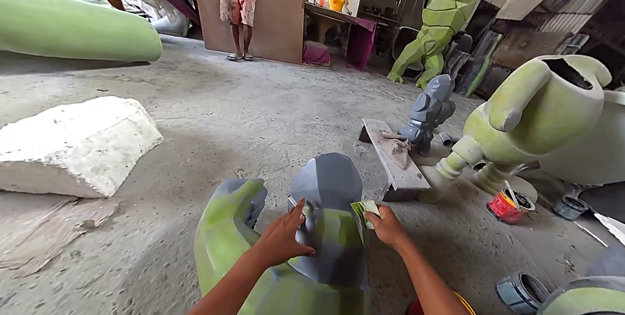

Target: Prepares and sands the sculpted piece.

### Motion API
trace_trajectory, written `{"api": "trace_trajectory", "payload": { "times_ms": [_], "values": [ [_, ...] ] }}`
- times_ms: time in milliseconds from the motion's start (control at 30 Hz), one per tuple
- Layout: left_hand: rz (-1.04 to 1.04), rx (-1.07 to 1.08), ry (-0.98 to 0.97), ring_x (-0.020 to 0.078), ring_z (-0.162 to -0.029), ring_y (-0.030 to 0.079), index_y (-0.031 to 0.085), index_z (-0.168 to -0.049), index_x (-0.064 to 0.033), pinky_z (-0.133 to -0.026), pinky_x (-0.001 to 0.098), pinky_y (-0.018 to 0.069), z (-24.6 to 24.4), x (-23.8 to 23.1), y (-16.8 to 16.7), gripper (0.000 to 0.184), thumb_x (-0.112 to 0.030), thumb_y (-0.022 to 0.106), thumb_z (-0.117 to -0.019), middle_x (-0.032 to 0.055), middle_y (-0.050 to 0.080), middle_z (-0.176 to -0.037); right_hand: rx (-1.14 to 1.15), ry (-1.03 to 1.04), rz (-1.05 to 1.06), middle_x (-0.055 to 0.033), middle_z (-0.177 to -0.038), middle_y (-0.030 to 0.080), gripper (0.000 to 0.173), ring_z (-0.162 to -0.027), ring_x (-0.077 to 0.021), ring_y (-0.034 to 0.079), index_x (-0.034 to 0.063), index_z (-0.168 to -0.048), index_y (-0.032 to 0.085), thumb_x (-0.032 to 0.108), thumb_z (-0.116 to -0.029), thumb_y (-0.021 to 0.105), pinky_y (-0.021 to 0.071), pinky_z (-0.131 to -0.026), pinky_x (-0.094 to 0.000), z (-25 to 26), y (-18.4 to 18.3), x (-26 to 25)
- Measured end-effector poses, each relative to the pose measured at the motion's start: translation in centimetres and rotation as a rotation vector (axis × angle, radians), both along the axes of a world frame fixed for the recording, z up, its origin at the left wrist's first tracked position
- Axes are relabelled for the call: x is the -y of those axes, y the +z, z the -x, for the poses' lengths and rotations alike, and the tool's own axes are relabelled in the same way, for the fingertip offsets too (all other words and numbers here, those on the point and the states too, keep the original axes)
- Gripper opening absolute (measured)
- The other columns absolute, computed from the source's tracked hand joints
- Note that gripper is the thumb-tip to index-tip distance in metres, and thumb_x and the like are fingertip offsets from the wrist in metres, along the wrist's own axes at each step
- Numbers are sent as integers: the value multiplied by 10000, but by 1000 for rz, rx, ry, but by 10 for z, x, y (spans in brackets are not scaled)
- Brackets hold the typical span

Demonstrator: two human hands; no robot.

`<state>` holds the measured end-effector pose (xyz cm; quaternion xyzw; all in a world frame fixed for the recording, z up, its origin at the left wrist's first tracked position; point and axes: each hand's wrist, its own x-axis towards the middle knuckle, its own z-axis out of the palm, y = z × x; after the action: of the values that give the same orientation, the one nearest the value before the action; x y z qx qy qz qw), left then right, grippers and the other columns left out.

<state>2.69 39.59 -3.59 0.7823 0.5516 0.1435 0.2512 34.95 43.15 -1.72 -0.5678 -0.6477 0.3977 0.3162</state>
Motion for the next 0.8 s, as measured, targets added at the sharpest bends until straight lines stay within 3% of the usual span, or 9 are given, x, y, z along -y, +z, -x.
{"api": "trace_trajectory", "payload": {
  "times_ms": [133,233,300,433,600,800],
  "values": [
    [6,-19,0,333,-1352,551,74,-1649,-46,-1092,537,467,0,0,0,1390,-696,831,-681,188,381,-1614,96,135,-119,-52,-1066,740,286,-997,-109,697,53,-1142,721,219,-996,541,570,-923,-345,20,20,2],
    [9,-35,-3,341,-1359,540,69,-1649,-42,-1080,543,469,-2,-1,2,1394,-703,824,-680,189,361,-1626,303,297,-260,-33,-1220,703,356,-1140,-107,650,141,-1263,724,234,-1021,480,526,-1024,-343,36,23,1],
    [15,-34,2,339,-1356,543,62,-1650,-52,-1077,545,471,-2,1,3,1392,-689,831,-681,187,373,-1618,449,342,-287,-25,-1258,676,391,-1155,-125,636,216,-1342,688,255,-1041,440,522,-1024,-361,45,21,2],
    [39,-28,2,345,-1349,544,56,-1652,-60,-1073,549,473,-3,2,7,1381,-677,833,-691,182,368,-1619,737,353,-309,-80,-1257,660,455,-1102,-219,665,243,-1450,607,202,-1022,456,566,-937,-424,52,18,19],
    [61,-48,-1,353,-1325,561,50,-1653,-70,-1050,554,488,-5,0,7,1369,-675,829,-704,187,407,-1590,907,362,-390,-132,-1201,662,526,-1059,-284,679,215,-1437,617,119,-920,609,592,-862,-440,36,9,44],
    [56,-1,9,363,-1299,576,104,-1648,-63,-1027,569,500,-6,3,10,1330,-614,861,-704,201,414,-1579,851,421,-600,-51,-1138,695,428,-1014,-200,695,265,-1340,689,218,-918,634,616,-786,-385,-8,-7,64]
  ]
}}
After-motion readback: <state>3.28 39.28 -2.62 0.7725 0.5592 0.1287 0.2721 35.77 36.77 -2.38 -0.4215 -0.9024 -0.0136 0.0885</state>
